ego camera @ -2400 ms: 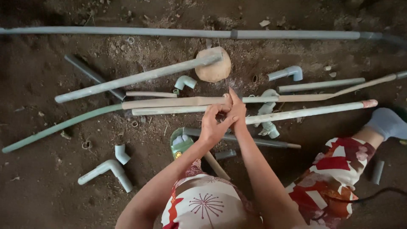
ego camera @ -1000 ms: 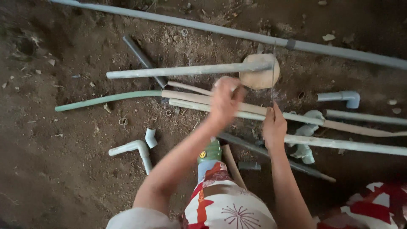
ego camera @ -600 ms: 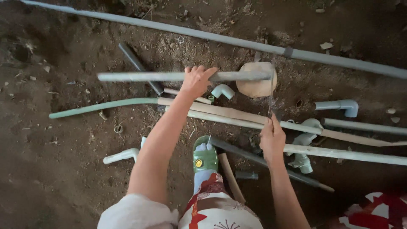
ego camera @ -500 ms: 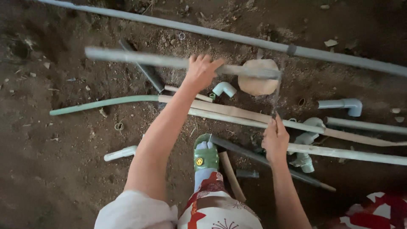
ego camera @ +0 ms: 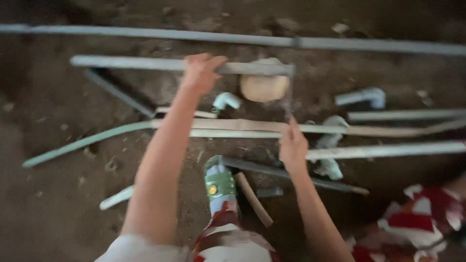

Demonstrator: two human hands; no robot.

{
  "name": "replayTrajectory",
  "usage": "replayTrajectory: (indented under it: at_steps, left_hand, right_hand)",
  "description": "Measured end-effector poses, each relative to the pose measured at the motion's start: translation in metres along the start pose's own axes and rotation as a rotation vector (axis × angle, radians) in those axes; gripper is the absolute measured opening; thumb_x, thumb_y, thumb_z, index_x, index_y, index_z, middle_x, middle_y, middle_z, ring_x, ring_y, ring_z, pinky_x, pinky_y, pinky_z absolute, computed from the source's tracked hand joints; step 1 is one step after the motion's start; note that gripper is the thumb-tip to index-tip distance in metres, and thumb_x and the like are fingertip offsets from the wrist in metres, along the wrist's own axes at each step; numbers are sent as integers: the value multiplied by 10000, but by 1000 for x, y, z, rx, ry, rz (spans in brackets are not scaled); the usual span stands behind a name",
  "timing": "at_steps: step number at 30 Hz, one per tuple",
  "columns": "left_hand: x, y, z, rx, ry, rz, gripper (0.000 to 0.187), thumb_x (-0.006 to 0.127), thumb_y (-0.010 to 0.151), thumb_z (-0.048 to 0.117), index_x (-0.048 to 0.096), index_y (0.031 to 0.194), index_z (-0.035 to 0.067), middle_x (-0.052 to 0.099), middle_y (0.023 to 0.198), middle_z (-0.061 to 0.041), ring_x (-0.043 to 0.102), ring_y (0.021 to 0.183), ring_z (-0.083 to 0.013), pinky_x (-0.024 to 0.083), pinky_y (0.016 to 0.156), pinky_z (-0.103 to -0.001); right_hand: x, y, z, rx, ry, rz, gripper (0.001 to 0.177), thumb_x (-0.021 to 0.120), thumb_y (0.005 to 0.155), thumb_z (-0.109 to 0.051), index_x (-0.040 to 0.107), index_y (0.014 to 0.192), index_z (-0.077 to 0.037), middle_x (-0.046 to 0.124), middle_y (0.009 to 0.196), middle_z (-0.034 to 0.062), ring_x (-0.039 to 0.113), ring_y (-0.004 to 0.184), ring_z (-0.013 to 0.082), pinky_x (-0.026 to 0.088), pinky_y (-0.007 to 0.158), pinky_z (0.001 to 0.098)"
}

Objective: A person sitting on the floor uses a handheld hacksaw blade to cut a PVC pipe among a pile of plumbing supplies.

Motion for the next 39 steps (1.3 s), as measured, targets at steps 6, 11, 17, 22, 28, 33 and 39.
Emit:
replayTrajectory:
  at_steps: [6,11,17,22,28,33,39]
  left_hand:
    - [-24,24,108,-90,46,193,555,764,724,495,551,1220,367,576,949,-2,590,907,-192,318,833,-406]
    - [-11,45,151,-132,-160,294,491,768,748,431,571,1176,291,542,936,-31,553,922,-239,296,882,-394]
    - [5,43,146,-211,-207,227,378,737,762,447,624,1074,266,524,935,14,496,982,-215,268,898,-382]
    - [-2,53,150,-219,-208,150,370,715,807,459,618,1101,258,531,964,21,480,1001,-201,273,902,-371]
    - [4,58,147,-330,-194,-31,327,659,851,445,593,1077,219,553,1025,-18,471,1080,-233,253,970,-456]
    - [9,42,154,-286,-183,52,355,689,836,466,602,1102,248,494,1015,42,431,1069,-198,255,980,-453]
    - [-2,49,156,-217,-129,115,309,699,814,425,619,1059,255,513,935,31,480,980,-202,261,876,-379]
  right_hand:
    - [-1,-9,-9,-92,-14,-89,496,388,1005,-305,340,1437,-67,465,1331,229,533,1142,349,506,857,456]
    - [-9,-15,-24,-110,-5,-80,476,381,1008,-249,357,1427,-25,613,954,163,591,806,191,485,703,354]
    - [-21,-20,-22,-169,-4,-121,467,351,1016,-214,336,1428,6,582,733,102,537,673,159,449,662,317]
    - [-24,-14,-20,-226,15,-117,450,375,1007,-194,368,1420,-14,578,738,90,547,706,162,454,708,318]
    - [-23,-15,-27,-180,3,-118,447,382,1002,-190,383,1426,-45,609,796,108,527,696,141,460,706,345]
    - [-26,-23,-5,-137,-9,-133,444,384,1003,-210,400,1399,-11,603,735,104,521,654,136,445,655,316]
    - [-26,-21,-15,-179,91,-137,428,334,1008,-170,390,1386,23,569,695,68,480,552,104,423,519,254]
Point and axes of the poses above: each hand's wrist, its own y-axis towards the middle knuckle, its own x-axis out of the palm, z = x × y, the point moved 9 cm from there along y, towards the middle knuckle
